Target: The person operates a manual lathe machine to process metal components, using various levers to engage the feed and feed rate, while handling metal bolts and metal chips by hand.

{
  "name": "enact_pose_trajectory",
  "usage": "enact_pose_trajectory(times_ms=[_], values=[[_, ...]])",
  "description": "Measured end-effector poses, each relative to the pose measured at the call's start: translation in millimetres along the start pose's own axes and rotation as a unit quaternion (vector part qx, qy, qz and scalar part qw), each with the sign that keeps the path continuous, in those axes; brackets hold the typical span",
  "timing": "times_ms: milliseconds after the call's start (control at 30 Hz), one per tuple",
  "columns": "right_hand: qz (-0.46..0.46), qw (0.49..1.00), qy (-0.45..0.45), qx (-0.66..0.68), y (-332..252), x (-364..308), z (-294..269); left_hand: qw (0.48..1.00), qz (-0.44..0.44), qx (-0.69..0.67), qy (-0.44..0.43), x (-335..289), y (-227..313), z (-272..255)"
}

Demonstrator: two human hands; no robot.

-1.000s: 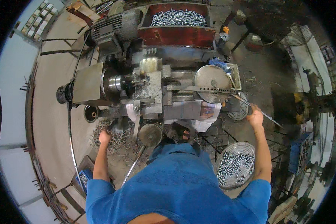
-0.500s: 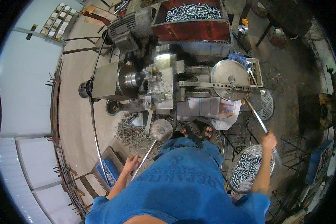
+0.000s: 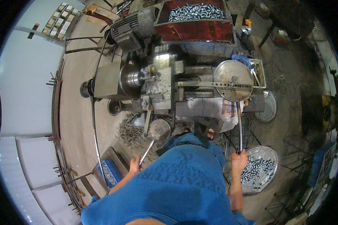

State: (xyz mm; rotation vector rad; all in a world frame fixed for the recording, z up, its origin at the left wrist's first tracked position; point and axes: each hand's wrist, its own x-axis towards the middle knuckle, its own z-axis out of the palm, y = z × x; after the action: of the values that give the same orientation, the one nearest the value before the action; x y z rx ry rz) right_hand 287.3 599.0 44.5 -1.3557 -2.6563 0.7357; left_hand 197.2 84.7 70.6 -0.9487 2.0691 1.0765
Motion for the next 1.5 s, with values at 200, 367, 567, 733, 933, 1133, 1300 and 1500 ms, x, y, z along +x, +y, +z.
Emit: enact_pose_trajectory(times_ms=[200,367,567,733,933,1133,1300,1500], values=[[-0.001,0.999,-0.013,-0.031,15,17,-7,0.998,0.005,0.054,0.042,3,0,-1],[-0.018,0.939,-0.056,-0.34,72,146,-59,0.998,-0.008,0.047,-0.043,-11,22,-8],[-0.011,0.924,0.091,-0.37,-30,256,-87,0.972,0.14,0.153,-0.11,58,37,-33],[-0.174,0.931,0.198,-0.253,-24,196,-37,0.94,0.246,0.235,0.033,142,65,-49],[-0.044,0.988,-0.053,-0.14,35,57,-5,0.843,0.243,0.459,0.14,227,105,-74],[-0.041,0.989,-0.085,-0.114,70,-23,-4,0.739,0.262,0.617,0.06,268,118,-54],[0.038,0.993,-0.083,-0.074,47,-40,-22,0.855,0.246,0.382,0.251,282,87,-6],[-0.071,0.992,-0.05,-0.096,-36,20,-41,0.799,0.356,0.446,0.188,287,81,-21]])
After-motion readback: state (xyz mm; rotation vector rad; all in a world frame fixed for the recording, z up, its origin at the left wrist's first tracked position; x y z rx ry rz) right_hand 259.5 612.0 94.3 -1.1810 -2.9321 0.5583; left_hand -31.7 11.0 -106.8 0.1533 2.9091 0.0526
